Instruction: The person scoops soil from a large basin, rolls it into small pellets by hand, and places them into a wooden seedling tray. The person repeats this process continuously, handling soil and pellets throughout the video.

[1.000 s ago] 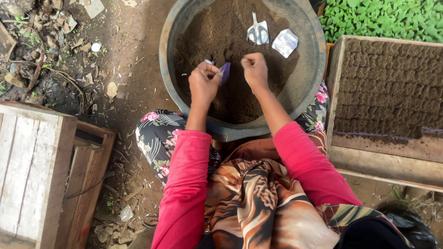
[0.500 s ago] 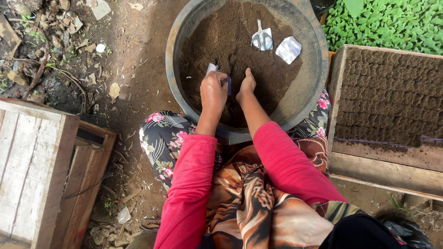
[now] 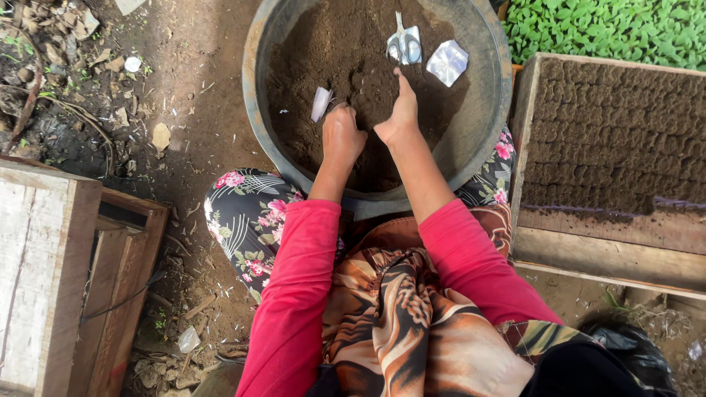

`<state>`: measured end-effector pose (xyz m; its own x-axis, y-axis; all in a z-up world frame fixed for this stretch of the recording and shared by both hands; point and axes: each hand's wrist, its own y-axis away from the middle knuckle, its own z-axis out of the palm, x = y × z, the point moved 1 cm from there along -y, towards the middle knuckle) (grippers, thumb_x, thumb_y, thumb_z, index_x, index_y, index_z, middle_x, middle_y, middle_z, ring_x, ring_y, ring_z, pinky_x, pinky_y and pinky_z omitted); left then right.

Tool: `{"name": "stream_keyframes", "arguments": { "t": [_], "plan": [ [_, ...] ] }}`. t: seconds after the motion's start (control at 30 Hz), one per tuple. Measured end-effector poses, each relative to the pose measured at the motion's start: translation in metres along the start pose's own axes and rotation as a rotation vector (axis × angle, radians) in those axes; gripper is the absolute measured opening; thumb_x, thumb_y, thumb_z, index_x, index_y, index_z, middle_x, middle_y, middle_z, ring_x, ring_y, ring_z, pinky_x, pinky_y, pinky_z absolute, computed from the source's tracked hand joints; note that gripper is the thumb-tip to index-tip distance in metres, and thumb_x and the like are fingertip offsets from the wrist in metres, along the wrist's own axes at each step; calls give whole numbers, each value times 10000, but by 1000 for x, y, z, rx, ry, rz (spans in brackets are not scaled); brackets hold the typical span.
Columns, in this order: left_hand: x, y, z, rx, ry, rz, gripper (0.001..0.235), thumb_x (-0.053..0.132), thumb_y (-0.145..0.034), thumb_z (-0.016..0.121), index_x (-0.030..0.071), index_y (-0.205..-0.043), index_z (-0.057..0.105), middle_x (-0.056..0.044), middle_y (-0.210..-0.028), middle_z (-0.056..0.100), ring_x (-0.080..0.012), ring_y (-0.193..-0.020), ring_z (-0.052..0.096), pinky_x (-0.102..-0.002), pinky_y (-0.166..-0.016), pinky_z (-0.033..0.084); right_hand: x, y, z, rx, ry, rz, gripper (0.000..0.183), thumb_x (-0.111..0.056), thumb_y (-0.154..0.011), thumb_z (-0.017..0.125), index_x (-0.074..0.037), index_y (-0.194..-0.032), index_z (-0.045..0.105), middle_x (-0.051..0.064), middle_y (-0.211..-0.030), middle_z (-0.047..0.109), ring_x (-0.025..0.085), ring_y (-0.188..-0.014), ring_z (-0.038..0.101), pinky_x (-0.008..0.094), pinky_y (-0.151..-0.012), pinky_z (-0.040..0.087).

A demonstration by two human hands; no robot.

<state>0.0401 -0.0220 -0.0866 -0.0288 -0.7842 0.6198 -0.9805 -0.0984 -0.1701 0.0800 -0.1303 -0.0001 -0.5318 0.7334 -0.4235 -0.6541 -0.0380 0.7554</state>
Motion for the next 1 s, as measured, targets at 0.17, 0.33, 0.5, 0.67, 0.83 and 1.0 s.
{"name": "stream_keyframes", "arguments": {
  "t": [0.17,0.33,0.5,0.67,0.83,1.0],
  "plan": [
    [-5,-1,9,-116,11,-85,192,86,-628,720,5,-614,546,-228,-690,626,-488,-675,600,-537,-592,467,-3,5,9,46,36,-76,432,-396,-835,628,-123,-1167,675,170,-1157,696,364,-1070,664,561,-929,534],
    [-7,-3,0,-108,-6,0,292,171,-571,736,62,-510,472,-207,-534,530,-424,-522,500,-486,-527,419,5,-27,-7,-134,-88,-164,267,-276,-918,612,-24,-977,675,218,-839,716,338,-710,689,472,-662,579],
    [-14,-2,-3,-107,47,-45,405,165,-567,718,99,-500,324,-80,-533,222,-239,-551,229,-442,-490,289,11,-18,-12,-281,203,-267,407,-313,-960,514,23,-877,728,206,-916,742,301,-809,714,402,-752,596],
    [11,2,-42,-168,355,-192,235,-77,-712,767,-122,-936,711,-283,-809,700,-389,-668,716,-382,-508,614,22,-56,-67,-291,1104,-531,210,-256,-952,527,-152,-1023,695,68,-1005,655,293,-1026,524,523,-903,375],
    [0,-2,-24,-173,446,-272,280,-105,-731,710,-113,-1011,707,-306,-900,707,-259,-591,728,-307,-499,638,24,-64,-84,-299,1615,-580,245,-106,-862,551,-242,-985,714,-2,-711,641,180,-562,566,394,-549,497],
    [6,-1,-36,-138,324,-201,363,-69,-663,762,50,-1006,773,-121,-892,726,-286,-833,744,-386,-697,645,12,-54,-77,-435,1568,-699,249,35,-826,555,-112,-944,717,92,-721,710,241,-630,694,376,-529,569]
  ]
}}
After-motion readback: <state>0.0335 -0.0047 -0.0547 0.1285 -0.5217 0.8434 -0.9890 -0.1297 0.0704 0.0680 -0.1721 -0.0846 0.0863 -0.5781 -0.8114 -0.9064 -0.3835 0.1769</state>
